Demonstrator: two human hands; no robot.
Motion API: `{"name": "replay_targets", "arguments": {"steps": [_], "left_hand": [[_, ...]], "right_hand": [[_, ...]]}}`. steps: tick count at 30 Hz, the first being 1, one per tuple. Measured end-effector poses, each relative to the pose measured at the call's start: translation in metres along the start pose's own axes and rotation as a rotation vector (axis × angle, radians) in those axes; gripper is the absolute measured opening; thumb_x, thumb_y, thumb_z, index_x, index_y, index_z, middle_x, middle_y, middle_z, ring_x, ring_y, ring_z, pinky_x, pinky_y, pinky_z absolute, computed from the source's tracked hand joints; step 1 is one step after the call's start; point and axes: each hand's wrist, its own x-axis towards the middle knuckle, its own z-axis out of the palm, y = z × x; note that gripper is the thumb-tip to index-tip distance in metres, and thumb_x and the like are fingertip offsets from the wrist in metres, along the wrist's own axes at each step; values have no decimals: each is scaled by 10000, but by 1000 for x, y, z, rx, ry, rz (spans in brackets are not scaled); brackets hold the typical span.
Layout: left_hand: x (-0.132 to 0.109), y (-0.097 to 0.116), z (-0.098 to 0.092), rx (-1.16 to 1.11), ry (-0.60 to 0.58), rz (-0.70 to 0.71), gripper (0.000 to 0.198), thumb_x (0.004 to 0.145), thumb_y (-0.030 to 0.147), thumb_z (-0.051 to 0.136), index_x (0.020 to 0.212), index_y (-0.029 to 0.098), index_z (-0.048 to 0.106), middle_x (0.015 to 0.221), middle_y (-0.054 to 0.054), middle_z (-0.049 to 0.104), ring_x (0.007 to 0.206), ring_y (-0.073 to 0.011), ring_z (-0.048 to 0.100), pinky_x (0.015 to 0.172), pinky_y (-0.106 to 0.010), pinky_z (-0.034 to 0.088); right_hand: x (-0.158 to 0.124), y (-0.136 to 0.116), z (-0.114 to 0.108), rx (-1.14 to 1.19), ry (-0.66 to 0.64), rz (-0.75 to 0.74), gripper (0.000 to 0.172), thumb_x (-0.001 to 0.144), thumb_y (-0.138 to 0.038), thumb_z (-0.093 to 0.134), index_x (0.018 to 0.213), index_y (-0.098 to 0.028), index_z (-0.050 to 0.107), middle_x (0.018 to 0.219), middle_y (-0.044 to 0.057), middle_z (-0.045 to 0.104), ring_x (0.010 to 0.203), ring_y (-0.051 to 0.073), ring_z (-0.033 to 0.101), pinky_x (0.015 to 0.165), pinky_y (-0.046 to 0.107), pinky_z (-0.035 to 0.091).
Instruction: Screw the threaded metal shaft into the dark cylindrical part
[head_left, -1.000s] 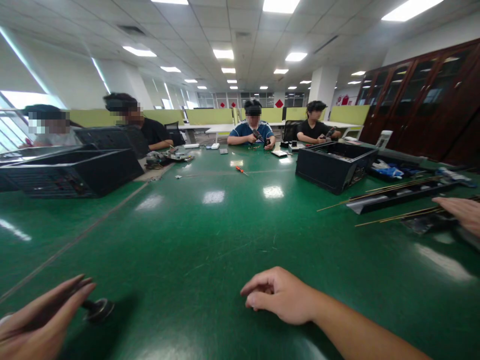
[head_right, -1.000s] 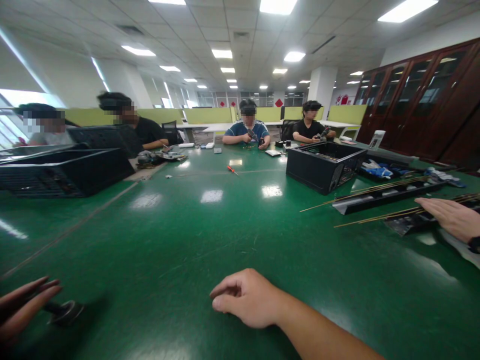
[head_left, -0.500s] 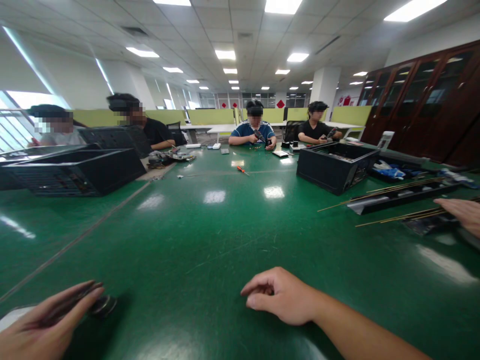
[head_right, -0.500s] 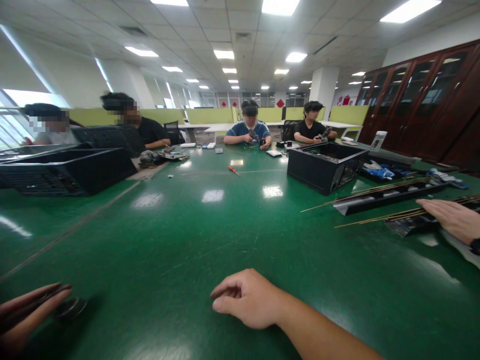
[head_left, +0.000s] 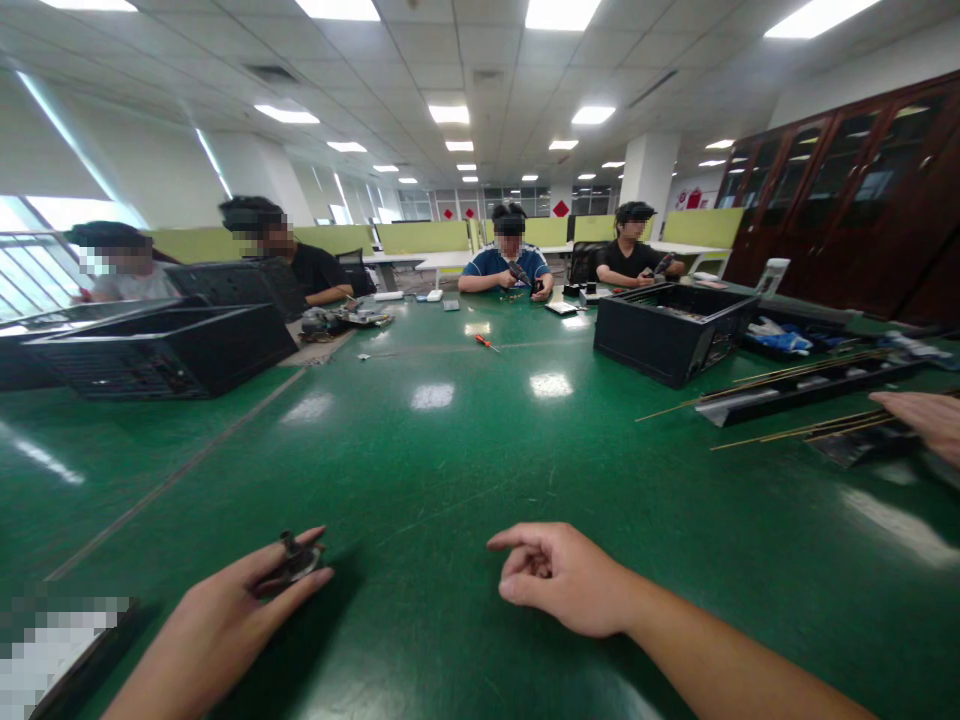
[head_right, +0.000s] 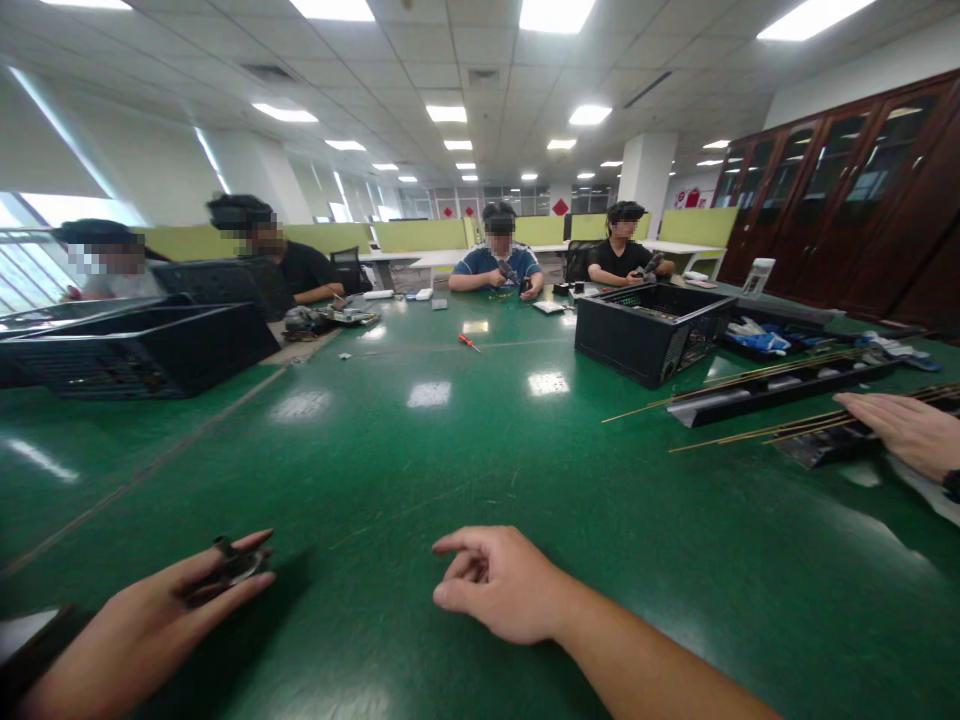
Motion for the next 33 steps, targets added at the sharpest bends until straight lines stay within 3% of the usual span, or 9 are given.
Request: {"name": "replay_targets", "arguments": {"steps": [4,8,10,14,21,26,33], "left_hand": [[-1,83,36,-61,-176,240,521,795,414,701,1294,296,615,1157,-12,743,1025,-240,709,953,-361,542],[-7,125,74,-115,-221,385,334,776,240,706,1106,248,658,1013,-26,734,937,-220,695,865,-352,551],[-10,129,86,-131,-224,462,252,771,206,706,1020,230,675,949,-33,720,882,-213,680,804,-344,548],[-17,123,93,-202,-218,587,285,803,171,687,1078,247,681,965,-41,720,900,-202,663,807,-334,536],[-25,117,97,-260,-201,527,361,788,147,712,1130,246,652,983,-33,716,895,-188,673,822,-315,535],[-29,121,98,-308,-226,541,230,803,161,712,1014,242,669,927,-7,709,864,-171,660,789,-294,513],[-32,121,98,-336,-242,568,217,809,171,723,1008,237,665,930,-9,708,877,-171,646,797,-293,496]], "right_hand": [[1,3,-7,-10,105,-38,588,775,-183,714,1335,-172,538,894,20,688,719,116,597,682,244,475],[0,4,-13,-171,203,-84,591,724,-143,716,1287,-182,542,1009,42,648,737,123,593,635,241,468],[-1,4,-13,-321,233,-131,565,689,-136,745,1228,-197,587,1028,40,648,783,142,599,680,260,473],[-5,0,-10,-526,227,-191,443,659,-154,784,1082,-210,666,942,18,651,826,173,601,760,294,468],[-7,-6,-6,-557,178,-233,327,704,-171,767,1021,-206,697,945,18,671,861,178,620,781,281,462],[-8,-7,-2,-554,159,-252,202,758,-160,729,954,-204,715,879,5,674,809,157,620,719,257,446],[-8,-7,1,-570,141,-277,109,821,-171,703,924,-200,727,857,3,695,806,151,632,734,255,446]]}}
